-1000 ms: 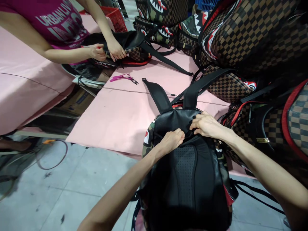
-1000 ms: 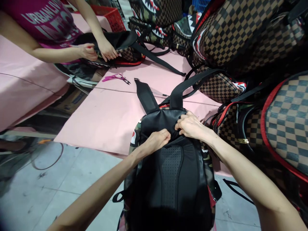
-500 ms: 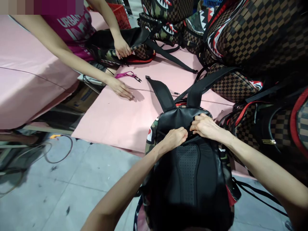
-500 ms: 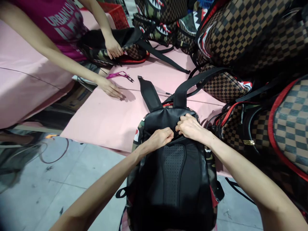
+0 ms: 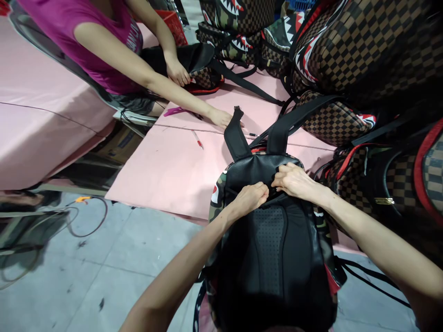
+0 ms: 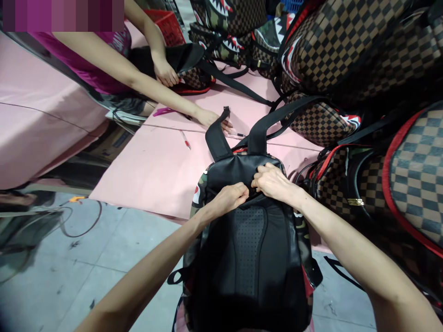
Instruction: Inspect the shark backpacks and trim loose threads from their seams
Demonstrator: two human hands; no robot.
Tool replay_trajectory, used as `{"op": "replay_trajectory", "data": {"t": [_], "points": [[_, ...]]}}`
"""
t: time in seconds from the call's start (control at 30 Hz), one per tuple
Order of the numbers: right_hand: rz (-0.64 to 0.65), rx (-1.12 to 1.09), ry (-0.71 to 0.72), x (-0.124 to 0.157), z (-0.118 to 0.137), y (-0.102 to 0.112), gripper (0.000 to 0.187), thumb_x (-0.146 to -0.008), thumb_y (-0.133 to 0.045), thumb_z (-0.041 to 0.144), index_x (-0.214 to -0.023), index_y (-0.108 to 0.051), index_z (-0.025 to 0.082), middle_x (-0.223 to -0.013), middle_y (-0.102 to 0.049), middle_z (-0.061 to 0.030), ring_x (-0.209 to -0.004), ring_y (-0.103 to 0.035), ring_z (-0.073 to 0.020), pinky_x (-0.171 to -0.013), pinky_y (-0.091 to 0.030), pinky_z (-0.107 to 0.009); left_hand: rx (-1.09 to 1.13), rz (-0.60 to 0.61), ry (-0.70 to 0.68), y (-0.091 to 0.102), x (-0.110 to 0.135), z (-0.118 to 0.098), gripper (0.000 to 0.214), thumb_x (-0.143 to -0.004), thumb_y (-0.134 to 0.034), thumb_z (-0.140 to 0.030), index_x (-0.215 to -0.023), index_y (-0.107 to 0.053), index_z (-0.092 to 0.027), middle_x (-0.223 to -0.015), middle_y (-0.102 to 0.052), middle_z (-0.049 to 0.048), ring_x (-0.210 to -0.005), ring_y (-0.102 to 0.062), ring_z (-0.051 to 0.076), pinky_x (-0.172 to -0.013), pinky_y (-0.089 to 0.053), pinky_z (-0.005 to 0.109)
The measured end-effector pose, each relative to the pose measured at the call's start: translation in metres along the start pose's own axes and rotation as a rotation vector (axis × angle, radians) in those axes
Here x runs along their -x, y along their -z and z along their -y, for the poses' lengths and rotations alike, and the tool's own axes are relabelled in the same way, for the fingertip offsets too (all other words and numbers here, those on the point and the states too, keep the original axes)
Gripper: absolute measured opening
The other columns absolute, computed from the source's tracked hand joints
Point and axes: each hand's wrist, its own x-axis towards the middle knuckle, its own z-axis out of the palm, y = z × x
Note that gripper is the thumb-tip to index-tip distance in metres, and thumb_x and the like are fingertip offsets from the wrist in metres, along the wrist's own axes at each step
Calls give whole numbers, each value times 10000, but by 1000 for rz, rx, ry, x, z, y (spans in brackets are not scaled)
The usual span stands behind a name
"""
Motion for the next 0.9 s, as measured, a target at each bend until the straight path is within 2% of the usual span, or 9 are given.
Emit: {"op": "replay_trajectory", "data": {"t": [0.1,0.23,0.33,0.37,0.5,0.57,0.67,0.8,0.9], "points": [[-4,3,-34,3,0,0,150,-851,-541,243,-865,-681,194,-805,-659,-58,-825,-493,-197,-693,-261,-316,25,-56,16,6,3,-2,152,-863,-431,-164,-832,-580,-163,-832,-583,21,-708,-560,118,-663,-437,231],[-28,-30,-162,14,-3,2,208,-871,-521,292,-981,-671,200,-882,-666,-61,-844,-521,-195,-717,-314,-293,192,-213,33,37,38,-20,253,-918,-397,-240,-803,-607,-161,-858,-628,40,-797,-578,124,-742,-434,231],[-29,-33,-187,18,-6,1,231,-866,-529,298,-1031,-659,204,-912,-669,-65,-862,-537,-199,-736,-342,-289,301,138,-119,58,63,-32,365,-937,-377,-299,-705,-636,-189,-727,-642,-2,-681,-584,98,-674,-428,200],[-26,-31,-186,18,-7,1,232,-861,-535,299,-1035,-658,207,-917,-670,-64,-864,-541,-201,-739,-349,-290,274,167,-117,60,65,-32,340,-929,-401,-321,-728,-646,-195,-744,-651,-3,-690,-591,104,-672,-430,206],[-8,-27,-199,17,-3,2,228,-843,-555,287,-1033,-660,218,-934,-678,-55,-876,-557,-201,-743,-379,-284,-23,-222,95,42,46,-14,196,-851,-559,-313,-1000,-611,-197,-1003,-648,55,-949,-566,184,-841,-420,325],[0,-53,-223,21,3,2,224,-835,-561,278,-1028,-664,225,-951,-684,-51,-884,-571,-197,-737,-398,-274,-107,-256,92,27,40,-8,149,-828,-593,-285,-946,-612,-197,-928,-649,42,-898,-552,184,-810,-414,329],[5,-178,-274,38,17,6,222,-827,-576,301,-1016,-673,238,-981,-694,-38,-904,-603,-197,-753,-425,-272,-191,-307,-54,12,57,-20,118,-864,-527,-250,-795,-603,-193,-737,-605,19,-738,-511,160,-707,-384,301],[-5,-417,-358,67,42,25,217,-808,-604,342,-988,-694,260,-985,-709,-6,-900,-642,-190,-786,-443,-269,-283,-452,-314,4,99,-62,175,-880,-431,-124,-793,-574,-174,-634,-537,-3,-651,-464,131,-680,-353,299],[64,-482,-374,79,60,45,197,-787,-625,367,-945,-713,286,-944,-721,17,-858,-660,-186,-772,-448,-267,-342,-494,-361,1,118,-86,168,-860,-434,-66,-824,-563,-167,-616,-516,-19,-644,-456,118,-681,-354,300]]}}
